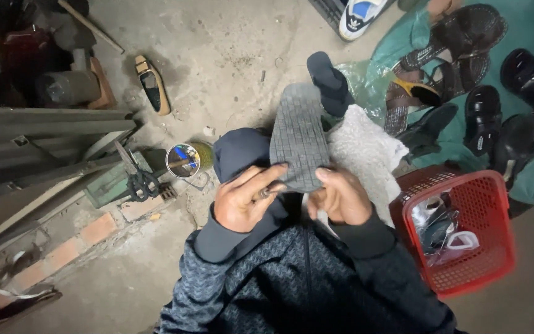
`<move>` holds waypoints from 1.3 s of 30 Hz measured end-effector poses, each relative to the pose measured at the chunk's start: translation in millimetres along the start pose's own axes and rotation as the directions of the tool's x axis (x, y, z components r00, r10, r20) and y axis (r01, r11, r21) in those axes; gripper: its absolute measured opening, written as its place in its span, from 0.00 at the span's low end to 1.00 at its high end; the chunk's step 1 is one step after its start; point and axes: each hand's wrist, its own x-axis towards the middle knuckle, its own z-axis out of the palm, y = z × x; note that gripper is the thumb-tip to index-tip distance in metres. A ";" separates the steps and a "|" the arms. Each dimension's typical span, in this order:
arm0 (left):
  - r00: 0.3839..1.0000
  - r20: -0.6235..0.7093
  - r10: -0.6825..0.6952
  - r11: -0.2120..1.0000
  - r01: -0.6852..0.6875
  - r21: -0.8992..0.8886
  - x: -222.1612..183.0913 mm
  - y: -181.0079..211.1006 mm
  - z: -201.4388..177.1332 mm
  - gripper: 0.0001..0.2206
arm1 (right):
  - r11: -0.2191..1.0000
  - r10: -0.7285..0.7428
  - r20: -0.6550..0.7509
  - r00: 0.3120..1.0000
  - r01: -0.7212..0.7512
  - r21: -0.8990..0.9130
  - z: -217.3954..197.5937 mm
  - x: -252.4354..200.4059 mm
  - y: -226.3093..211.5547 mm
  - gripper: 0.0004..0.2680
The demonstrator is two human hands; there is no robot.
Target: Repairing a flip-flop by sewing the strap to the sole using a hand tool.
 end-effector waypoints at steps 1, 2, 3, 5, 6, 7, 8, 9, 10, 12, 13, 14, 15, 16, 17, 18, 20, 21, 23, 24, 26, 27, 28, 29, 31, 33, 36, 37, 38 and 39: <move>0.994 -0.023 -0.108 0.988 0.110 0.111 -8.8 -2.4 1.5 0.12 | 0.997 0.041 -0.057 0.998 -0.044 -0.061 -5.6 5.4 5.0 0.08; 0.976 -0.058 -0.212 0.951 0.220 0.218 -18.3 -4.6 2.8 0.15 | 0.988 0.080 -0.115 0.990 -0.094 -0.119 -11.3 10.5 10.4 0.10; 0.974 -0.057 -0.218 0.949 0.225 0.220 -19.6 2.8 1.7 0.15 | 0.988 0.086 -0.117 0.989 -0.100 -0.117 -4.9 9.7 13.8 0.10; 0.911 -0.105 -0.399 0.859 0.412 0.304 -24.0 17.5 0.3 0.21 | 0.981 -0.022 -0.147 0.989 -0.007 -0.195 6.7 6.7 21.6 0.08; 0.907 -0.103 -0.409 0.854 0.420 0.307 -31.8 16.2 4.7 0.21 | 0.981 -0.012 -0.153 0.988 -0.018 -0.191 3.5 8.2 23.4 0.08; 0.903 -0.110 -0.415 0.850 0.428 0.308 -39.6 15.0 9.3 0.15 | 0.970 0.000 -0.120 0.993 -0.029 -0.242 0.1 9.8 25.1 0.09; 0.901 -0.116 -0.418 0.847 0.433 0.309 -47.9 13.2 13.1 0.11 | 0.956 0.010 -0.087 0.996 -0.036 -0.293 -3.1 11.1 27.8 0.12; 0.898 -0.113 -0.426 0.843 0.439 0.311 -52.0 13.6 15.8 0.11 | 0.956 0.018 -0.093 0.996 -0.044 -0.289 -5.8 11.2 31.3 0.12; 0.909 -0.123 -0.399 0.857 0.417 0.303 -56.3 14.4 19.0 0.11 | 0.963 -0.003 -0.087 0.996 -0.020 -0.270 -8.8 11.1 34.3 0.11; 0.916 -0.131 -0.378 0.867 0.400 0.296 -60.9 16.4 23.2 0.12 | 0.968 -0.019 -0.087 0.996 -0.003 -0.249 -12.5 10.0 38.9 0.10; 0.931 -0.138 -0.337 0.888 0.363 0.281 -61.3 17.6 24.1 0.14 | 0.973 -0.042 -0.092 0.995 0.019 -0.232 -13.2 9.1 40.4 0.10; 0.944 -0.148 -0.293 0.909 0.324 0.264 -61.1 18.5 25.4 0.16 | 0.975 -0.066 -0.095 0.993 0.044 -0.216 -13.8 8.6 41.3 0.10; 0.943 -0.146 -0.298 0.907 0.328 0.264 -63.5 16.4 27.1 0.16 | 0.976 -0.063 -0.099 0.993 0.040 -0.215 -14.5 8.1 42.6 0.10; 0.953 -0.146 -0.266 0.907 0.299 0.296 -66.0 14.3 29.2 0.15 | 0.975 -0.083 -0.088 0.993 0.063 -0.212 -15.5 7.4 43.8 0.10; 0.961 -0.144 -0.234 0.906 0.270 0.327 -68.3 12.4 31.4 0.14 | 0.974 -0.104 -0.077 0.992 0.086 -0.209 -16.5 6.8 44.9 0.10; 0.961 -0.142 -0.237 0.905 0.272 0.327 -70.0 10.7 32.7 0.14 | 0.975 -0.102 -0.080 0.992 0.083 -0.208 -18.0 7.3 44.4 0.10; 0.966 -0.147 -0.213 0.901 0.252 0.352 -73.1 7.2 35.5 0.14 | 0.972 -0.079 -0.058 0.995 0.064 -0.226 -21.4 8.0 43.3 0.12; 0.966 -0.142 -0.216 0.902 0.253 0.350 -74.8 6.1 35.6 0.14 | 0.973 -0.078 -0.064 0.995 0.062 -0.225 -20.3 7.3 44.3 0.12; 0.972 -0.138 -0.191 0.904 0.229 0.360 -77.2 4.0 37.2 0.15 | 0.977 -0.076 -0.046 0.996 0.065 -0.205 -18.5 7.1 44.6 0.11; 0.972 -0.136 -0.194 0.904 0.231 0.359 -79.9 4.0 37.8 0.15 | 0.977 -0.075 -0.049 0.996 0.063 -0.205 -18.5 5.1 45.1 0.11; 0.972 -0.126 -0.196 0.878 0.232 0.418 -85.4 3.5 38.6 0.14 | 0.976 -0.089 -0.045 0.995 0.078 -0.205 -18.4 1.4 46.4 0.11; 0.972 -0.124 -0.200 0.878 0.234 0.417 -86.8 3.7 39.1 0.14 | 0.976 -0.087 -0.048 0.995 0.076 -0.205 -19.8 1.1 48.7 0.11; 0.972 -0.130 -0.194 0.878 0.231 0.418 -88.3 4.2 39.9 0.15 | 0.975 -0.093 -0.051 0.994 0.081 -0.208 -21.2 0.6 50.9 0.11; 0.973 -0.135 -0.188 0.879 0.228 0.420 -89.8 4.9 40.5 0.15 | 0.974 -0.099 -0.054 0.994 0.086 -0.211 -22.6 -0.1 53.0 0.11; 0.972 -0.133 -0.193 0.878 0.231 0.418 -92.1 4.7 41.1 0.15 | 0.972 -0.107 -0.070 0.992 0.090 -0.215 -19.4 -0.5 53.5 0.11; 0.972 -0.133 -0.196 0.878 0.234 0.417 -91.3 5.9 41.8 0.15 | 0.971 -0.116 -0.082 0.990 0.095 -0.221 -17.8 -0.4 53.4 0.11; 0.977 -0.134 -0.164 0.881 0.207 0.426 -88.0 9.5 40.6 0.15 | 0.968 -0.130 -0.093 0.987 0.106 -0.226 -14.6 -0.3 52.8 0.11; 0.977 -0.130 -0.171 0.880 0.211 0.426 -88.1 10.4 39.9 0.15 | 0.969 -0.131 -0.101 0.986 0.105 -0.225 -12.1 -0.5 51.4 0.11; 0.976 -0.125 -0.178 0.879 0.215 0.425 -88.2 11.4 39.3 0.15 | 0.969 -0.131 -0.110 0.985 0.104 -0.223 -9.7 -0.8 50.1 0.11; 0.976 -0.125 -0.180 0.879 0.216 0.425 -89.1 12.4 39.4 0.15 | 0.969 -0.130 -0.111 0.985 0.102 -0.224 -11.6 -0.4 51.7 0.11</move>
